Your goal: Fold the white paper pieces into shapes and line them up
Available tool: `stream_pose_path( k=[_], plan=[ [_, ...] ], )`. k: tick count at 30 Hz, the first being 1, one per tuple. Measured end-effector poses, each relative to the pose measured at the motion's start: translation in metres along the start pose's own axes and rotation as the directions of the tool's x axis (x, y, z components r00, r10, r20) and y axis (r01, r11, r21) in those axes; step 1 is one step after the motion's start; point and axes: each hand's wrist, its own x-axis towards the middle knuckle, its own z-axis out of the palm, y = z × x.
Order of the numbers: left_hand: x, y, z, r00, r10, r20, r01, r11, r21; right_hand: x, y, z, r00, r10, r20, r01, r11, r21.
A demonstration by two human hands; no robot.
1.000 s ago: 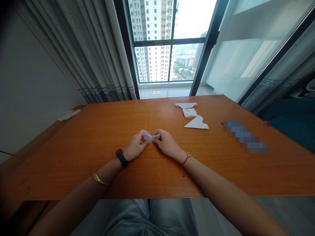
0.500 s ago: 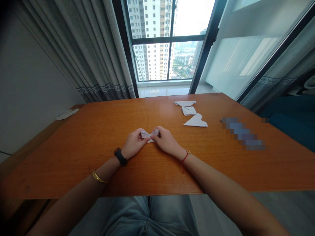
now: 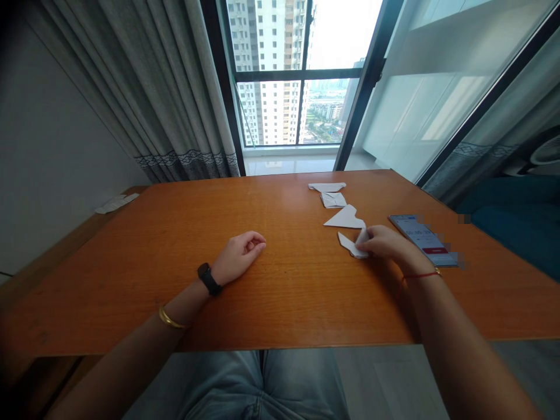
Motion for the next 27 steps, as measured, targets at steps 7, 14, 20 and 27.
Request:
stream_pose_path(
  k=[7,14,20,27],
  plan=[
    [-0.007,0.004,-0.016,0.999,0.036,0.018,-0.038,0.991,0.126,-0.009,-0.010,0.002,0.971,0.231,0.061,-0.222,0.967,-0.122],
    [-0.011,0.001,-0.040,0.996,-0.009,0.091,-0.015,0.967,0.254,-0.055,-0.095,0.032,0.986,-0.168,-0.018,0.153,0.931,-0.333],
    [-0.008,-0.006,-0.028,0.986,0.057,0.155,-0.092,0.968,0.233,-0.080,-0.170,0.105,0.758,-0.552,0.348,0.605,0.794,-0.061],
    [-0.031,0.004,-0.006,0.880,0.365,0.303,-0.338,0.931,-0.141,-0.109,-0.166,0.128,0.460,-0.818,0.345,0.693,0.574,0.437]
  ],
)
